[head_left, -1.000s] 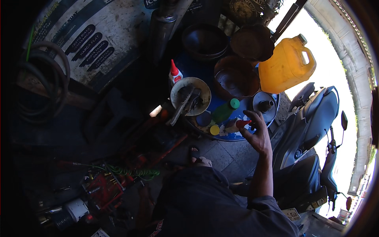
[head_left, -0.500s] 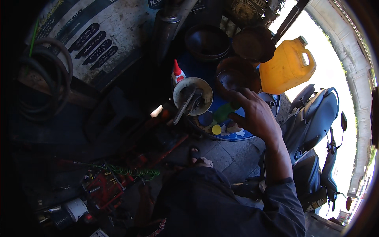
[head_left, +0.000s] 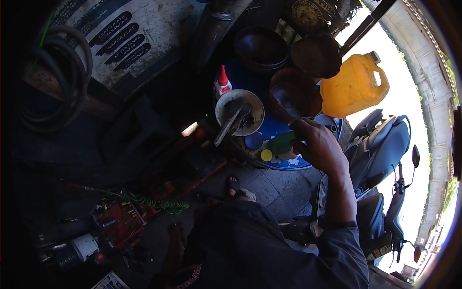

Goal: The recorder is inspecting and assembling components of a motorcycle engine part, specifically a water pump housing, in a service bay.

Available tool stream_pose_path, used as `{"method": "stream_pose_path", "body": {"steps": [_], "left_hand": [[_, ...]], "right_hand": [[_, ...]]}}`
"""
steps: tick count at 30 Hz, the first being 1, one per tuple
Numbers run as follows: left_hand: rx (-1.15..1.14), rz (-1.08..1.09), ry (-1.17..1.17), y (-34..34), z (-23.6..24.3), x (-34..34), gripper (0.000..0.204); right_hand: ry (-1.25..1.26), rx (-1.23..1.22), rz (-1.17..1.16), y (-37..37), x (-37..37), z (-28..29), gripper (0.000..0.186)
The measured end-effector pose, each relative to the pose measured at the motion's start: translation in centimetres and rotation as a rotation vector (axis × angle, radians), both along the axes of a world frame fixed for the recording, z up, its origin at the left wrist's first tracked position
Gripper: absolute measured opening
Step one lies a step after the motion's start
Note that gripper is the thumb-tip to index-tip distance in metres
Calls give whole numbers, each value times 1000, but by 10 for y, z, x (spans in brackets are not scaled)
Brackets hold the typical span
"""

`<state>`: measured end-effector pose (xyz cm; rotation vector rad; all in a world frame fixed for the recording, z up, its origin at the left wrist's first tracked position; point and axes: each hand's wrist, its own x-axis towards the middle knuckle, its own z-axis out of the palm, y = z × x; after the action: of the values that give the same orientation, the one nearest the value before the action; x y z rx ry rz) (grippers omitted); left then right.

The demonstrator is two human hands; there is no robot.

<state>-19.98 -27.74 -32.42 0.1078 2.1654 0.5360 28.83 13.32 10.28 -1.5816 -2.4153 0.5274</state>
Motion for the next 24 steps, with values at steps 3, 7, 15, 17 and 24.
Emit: {"method": "stream_pose_path", "body": {"steps": [3, 7, 15, 17, 24], "left_hand": [[15, -45, 19, 1, 8, 1, 37], [47, 22, -4, 12, 11, 2, 38], [85, 55, 6, 23, 9, 6, 40], [75, 60, -8, 21, 6, 6, 39], [74, 27, -32, 6, 2, 5, 32]], "right_hand": [[-5, -9, -3, -1, 1, -1, 31], [-12, -34, 14, -1, 2, 0, 30], [-12, -64, 9, -7, 5, 5, 27], [-9, -73, 3, -11, 6, 5, 27], [-11, -78, -6, -27, 7, 7, 27]]}}
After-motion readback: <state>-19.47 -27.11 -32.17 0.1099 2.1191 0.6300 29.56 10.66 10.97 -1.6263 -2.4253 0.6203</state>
